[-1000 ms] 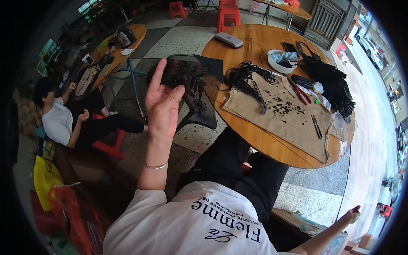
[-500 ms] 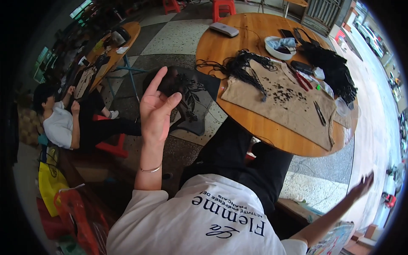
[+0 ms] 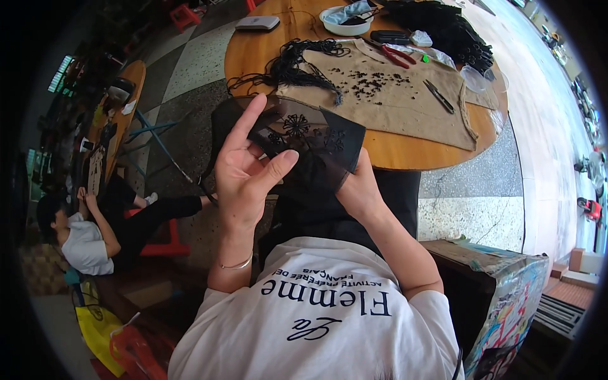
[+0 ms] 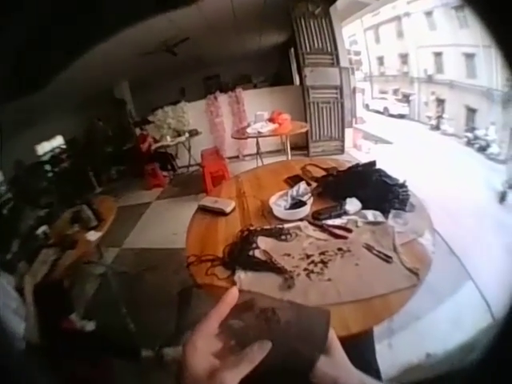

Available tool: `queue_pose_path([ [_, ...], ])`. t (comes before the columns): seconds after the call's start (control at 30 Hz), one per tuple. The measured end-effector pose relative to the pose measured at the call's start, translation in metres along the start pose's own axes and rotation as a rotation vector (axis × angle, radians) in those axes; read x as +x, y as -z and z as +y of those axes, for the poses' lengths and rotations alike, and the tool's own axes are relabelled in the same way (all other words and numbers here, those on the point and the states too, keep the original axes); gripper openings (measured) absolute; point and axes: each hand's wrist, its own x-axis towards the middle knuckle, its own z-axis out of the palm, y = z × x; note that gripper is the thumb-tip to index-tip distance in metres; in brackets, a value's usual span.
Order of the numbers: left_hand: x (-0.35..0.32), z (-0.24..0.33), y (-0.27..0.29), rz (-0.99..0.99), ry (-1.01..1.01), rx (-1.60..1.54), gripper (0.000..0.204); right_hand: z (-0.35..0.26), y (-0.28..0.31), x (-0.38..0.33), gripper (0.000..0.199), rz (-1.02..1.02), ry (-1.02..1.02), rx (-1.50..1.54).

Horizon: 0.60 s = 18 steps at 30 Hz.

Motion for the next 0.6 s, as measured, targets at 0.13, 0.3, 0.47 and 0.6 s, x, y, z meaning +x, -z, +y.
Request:
queue_pose_path([
  [0.13, 0.0001, -0.0035, -0.0004, -0.006, 0.021, -0.028, 0.071, -0.0045, -0.0039, -0.0025, 0.042, 0.049, 0.028, 0.013],
  [0.3, 0.0, -0.0047, -0.0003, -0.005, 0.025, -0.04, 0.071, -0.0046, -0.0073, -0.0052, 0.044, 0.087, -0.053, 0.12],
  [0.47, 0.0012, -0.0053, -0.0012, -0.004, 0.044, -0.023, 0.072, -0.0043, -0.0077, -0.0025, 0.043, 0.136, -0.082, 0.168],
  [0.6, 0.0002, -0.0047, -0.0034, -0.036, 0.012, 0.04, 0.074, -0.0066, -0.0056, -0.0011, 0.043, 0.112, -0.067, 0.089],
])
